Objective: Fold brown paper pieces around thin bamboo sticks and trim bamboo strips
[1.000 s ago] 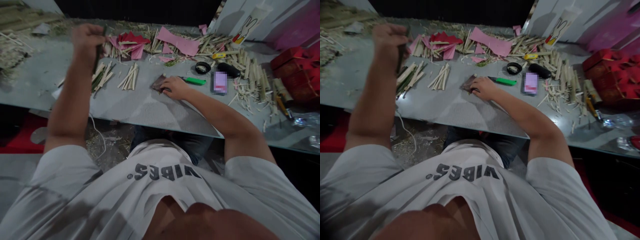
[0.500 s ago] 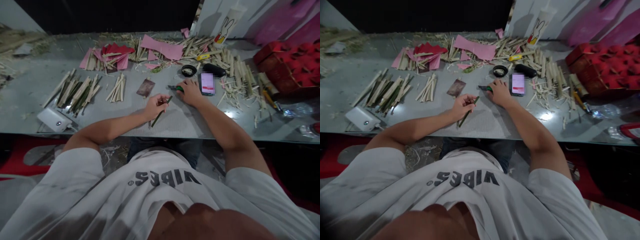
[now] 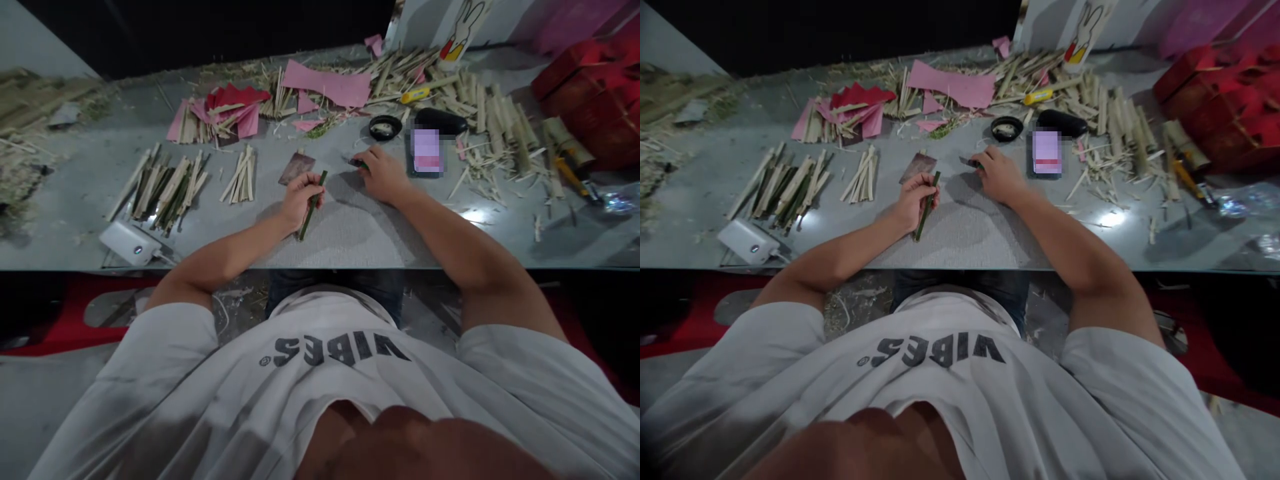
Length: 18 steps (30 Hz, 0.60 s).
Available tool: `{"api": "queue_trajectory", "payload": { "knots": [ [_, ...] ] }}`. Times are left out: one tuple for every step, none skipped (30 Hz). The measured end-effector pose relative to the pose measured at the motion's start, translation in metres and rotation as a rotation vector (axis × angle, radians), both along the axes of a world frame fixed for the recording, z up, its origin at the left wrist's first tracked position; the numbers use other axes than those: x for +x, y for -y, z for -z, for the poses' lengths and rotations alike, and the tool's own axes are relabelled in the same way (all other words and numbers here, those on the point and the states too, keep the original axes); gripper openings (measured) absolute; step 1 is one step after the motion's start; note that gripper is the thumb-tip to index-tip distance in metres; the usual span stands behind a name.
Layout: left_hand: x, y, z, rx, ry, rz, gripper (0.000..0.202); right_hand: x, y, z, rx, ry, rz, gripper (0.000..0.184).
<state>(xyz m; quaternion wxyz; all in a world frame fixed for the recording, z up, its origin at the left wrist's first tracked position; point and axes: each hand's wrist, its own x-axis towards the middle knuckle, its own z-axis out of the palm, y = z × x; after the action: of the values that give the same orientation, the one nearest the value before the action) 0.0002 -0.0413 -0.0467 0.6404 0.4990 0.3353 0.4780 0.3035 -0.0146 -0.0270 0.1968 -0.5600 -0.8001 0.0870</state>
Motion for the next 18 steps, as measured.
{"api": "queue_trajectory", "payload": {
  "knots": [
    [-0.001,-0.001,0.0,-0.012,0.007,0.008,0.04,0.0,0.0,0.001,0.002,-0.001,-0.001,0.052],
    [-0.002,-0.001,-0.001,-0.037,0.019,0.008,0.037,0.0,0.0,0.001,0.006,0.0,-0.002,0.052],
    [-0.003,0.0,-0.003,-0.063,0.032,0.002,0.033,0.0,0.0,0.002,0.009,0.005,-0.002,0.052],
    [-0.003,0.001,-0.006,-0.083,0.039,-0.004,0.03,0.001,0.001,0.003,0.011,0.014,-0.001,0.052],
    [-0.003,0.003,-0.009,-0.098,0.043,-0.012,0.028,0.003,0.001,0.005,0.014,0.027,0.0,0.053],
    [-0.003,0.006,-0.013,-0.11,0.044,-0.023,0.025,0.004,0.002,0.006,0.018,0.038,0.003,0.054],
    [-0.002,0.009,-0.017,-0.12,0.046,-0.046,0.022,0.007,0.002,0.008,0.023,0.041,0.005,0.055],
    [-0.002,0.012,-0.022,-0.13,0.044,-0.07,0.021,0.009,0.002,0.011,0.034,0.028,0.004,0.056],
    [-0.001,0.015,-0.027,-0.133,0.051,-0.105,0.022,0.012,0.001,0.014,0.053,-0.013,0.0,0.055],
    [-0.001,0.017,-0.032,-0.136,0.056,-0.132,0.025,0.014,-0.001,0.017,0.085,-0.104,0.0,0.051],
    [-0.001,0.02,-0.036,-0.14,0.06,-0.138,0.029,0.016,-0.003,0.021,0.128,-0.232,0.008,0.044],
    [-0.001,0.021,-0.04,-0.143,0.073,-0.129,0.032,0.017,-0.006,0.025,0.181,-0.375,0.024,0.039],
    [-0.002,0.023,-0.043,-0.139,0.092,-0.105,0.032,0.018,-0.01,0.029,0.243,-0.538,0.052,0.038],
    [-0.003,0.023,-0.045,-0.129,0.106,-0.067,0.034,0.017,-0.013,0.033,0.301,-0.64,0.095,0.046],
    [-0.005,0.023,-0.046,-0.133,0.104,-0.032,0.036,0.016,-0.017,0.035,0.35,-0.703,0.139,0.056],
    [-0.006,0.022,-0.047,-0.154,0.088,0.002,0.039,0.014,-0.019,0.038,0.395,-0.759,0.182,0.062],
    [-0.008,0.021,-0.046,-0.182,0.074,0.011,0.042,0.013,-0.02,0.039,0.454,-0.901,0.249,0.06],
    [-0.009,0.02,-0.045,-0.203,0.059,0.029,0.046,0.011,-0.019,0.04,0.456,-1.01,0.271,0.055]
  ]
}}
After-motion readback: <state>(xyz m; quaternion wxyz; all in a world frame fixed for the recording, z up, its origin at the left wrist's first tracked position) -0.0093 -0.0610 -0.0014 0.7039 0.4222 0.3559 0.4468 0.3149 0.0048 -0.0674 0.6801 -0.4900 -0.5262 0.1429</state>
